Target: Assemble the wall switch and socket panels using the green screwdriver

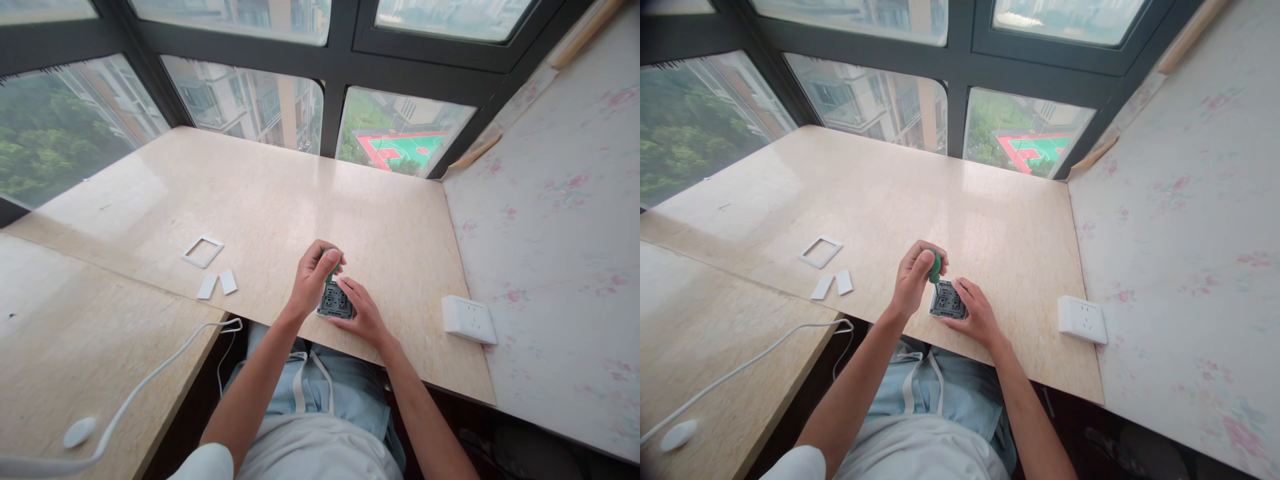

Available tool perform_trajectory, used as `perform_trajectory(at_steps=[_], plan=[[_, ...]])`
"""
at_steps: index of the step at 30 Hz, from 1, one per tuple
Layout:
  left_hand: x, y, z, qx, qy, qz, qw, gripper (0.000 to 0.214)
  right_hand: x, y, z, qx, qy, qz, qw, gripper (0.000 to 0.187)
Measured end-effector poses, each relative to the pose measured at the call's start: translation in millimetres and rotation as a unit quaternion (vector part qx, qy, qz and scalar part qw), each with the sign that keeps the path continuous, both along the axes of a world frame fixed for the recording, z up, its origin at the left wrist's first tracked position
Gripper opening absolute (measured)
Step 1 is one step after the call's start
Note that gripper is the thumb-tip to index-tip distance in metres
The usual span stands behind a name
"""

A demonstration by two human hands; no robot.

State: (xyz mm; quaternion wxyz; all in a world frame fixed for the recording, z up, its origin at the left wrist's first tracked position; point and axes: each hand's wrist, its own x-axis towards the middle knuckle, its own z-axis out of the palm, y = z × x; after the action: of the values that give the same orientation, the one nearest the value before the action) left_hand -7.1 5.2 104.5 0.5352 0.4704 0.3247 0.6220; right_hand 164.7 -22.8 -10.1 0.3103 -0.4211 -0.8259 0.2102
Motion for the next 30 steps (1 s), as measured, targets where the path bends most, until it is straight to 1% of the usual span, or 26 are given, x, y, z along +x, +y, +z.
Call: perform_trajectory(at_steps=[2, 3, 4, 5, 6, 7, 9, 11, 13, 15, 17, 18, 19, 21, 24, 26, 28, 30], plan=[[1.1, -4.3, 5.3, -0.003, -0.007, 0.062, 0.998, 0.03, -0.2, 0.0, 1.0, -0.003, -0.003, 0.0, 1.0, 0.084], [1.1, -5.6, 6.6, 0.0, -0.017, 0.082, 0.996, 0.03, -0.3, 0.0, 1.3, -0.003, -0.003, 0.0, 1.0, 0.084], [0.6, -6.0, 6.9, 0.008, -0.026, 0.089, 0.996, 0.031, -0.4, 0.0, 1.4, -0.004, -0.003, 0.001, 1.0, 0.084], [-0.5, -5.5, 6.4, 0.016, -0.035, 0.079, 0.996, 0.034, -0.4, 0.0, 1.4, -0.004, -0.002, 0.001, 1.0, 0.084], [-2.3, -3.8, 5.3, 0.023, -0.042, 0.052, 0.998, 0.037, -0.5, 0.0, 1.2, -0.003, -0.001, 0.001, 1.0, 0.085], [-4.8, -0.9, 4.2, 0.026, -0.047, 0.011, 0.998, 0.04, -0.5, 0.1, 1.0, -0.002, 0.0, 0.002, 1.0, 0.085], [-11.2, 8.2, 3.2, 0.016, -0.051, -0.096, 0.994, 0.042, -0.5, 0.2, 0.1, 0.001, 0.001, 0.002, 1.0, 0.085], [-18.0, 20.3, 4.9, -0.01, -0.044, -0.221, 0.974, 0.044, -0.5, 0.4, -1.0, 0.004, 0.0, 0.002, 1.0, 0.085], [-23.8, 32.9, 8.9, -0.036, -0.033, -0.334, 0.941, 0.046, -0.3, 0.5, -2.3, 0.006, 0.001, 0.001, 1.0, 0.085], [-27.5, 43.2, 13.2, -0.057, -0.017, -0.406, 0.912, 0.048, -0.1, 0.5, -3.4, 0.009, 0.003, 0.0, 1.0, 0.085], [-29.2, 49.7, 15.5, -0.069, -0.003, -0.45, 0.89, 0.049, 0.3, 0.5, -3.8, 0.011, 0.005, 0.0, 1.0, 0.085], [-29.4, 51.3, 15.5, -0.071, 0.0, -0.46, 0.885, 0.049, 0.4, 0.4, -3.8, 0.011, 0.005, 0.0, 1.0, 0.085], [-29.3, 51.8, 14.5, -0.072, -0.002, -0.459, 0.886, 0.05, 0.5, 0.4, -3.6, 0.009, 0.005, 0.0, 1.0, 0.085], [-28.5, 49.8, 10.4, -0.067, -0.022, -0.422, 0.904, 0.049, 0.6, 0.2, -2.9, 0.004, 0.006, 0.0, 1.0, 0.084], [-27.0, 40.2, 1.8, -0.026, -0.068, -0.321, 0.944, 0.048, 0.6, 0.1, -2.2, 0.002, 0.008, 0.001, 1.0, 0.082], [-26.3, 31.5, -2.1, 0.005, -0.08, -0.26, 0.962, 0.045, 0.7, 0.0, -2.1, 0.002, 0.008, 0.002, 1.0, 0.082], [-26.9, 22.9, -2.0, 0.014, -0.078, -0.201, 0.976, 0.038, 0.8, -0.1, -1.9, 0.0, 0.008, 0.002, 1.0, 0.083], [-29.8, 16.1, 2.5, 0.013, -0.086, -0.135, 0.987, 0.032, 0.7, -0.2, -1.1, -0.004, 0.006, 0.002, 1.0, 0.083]])
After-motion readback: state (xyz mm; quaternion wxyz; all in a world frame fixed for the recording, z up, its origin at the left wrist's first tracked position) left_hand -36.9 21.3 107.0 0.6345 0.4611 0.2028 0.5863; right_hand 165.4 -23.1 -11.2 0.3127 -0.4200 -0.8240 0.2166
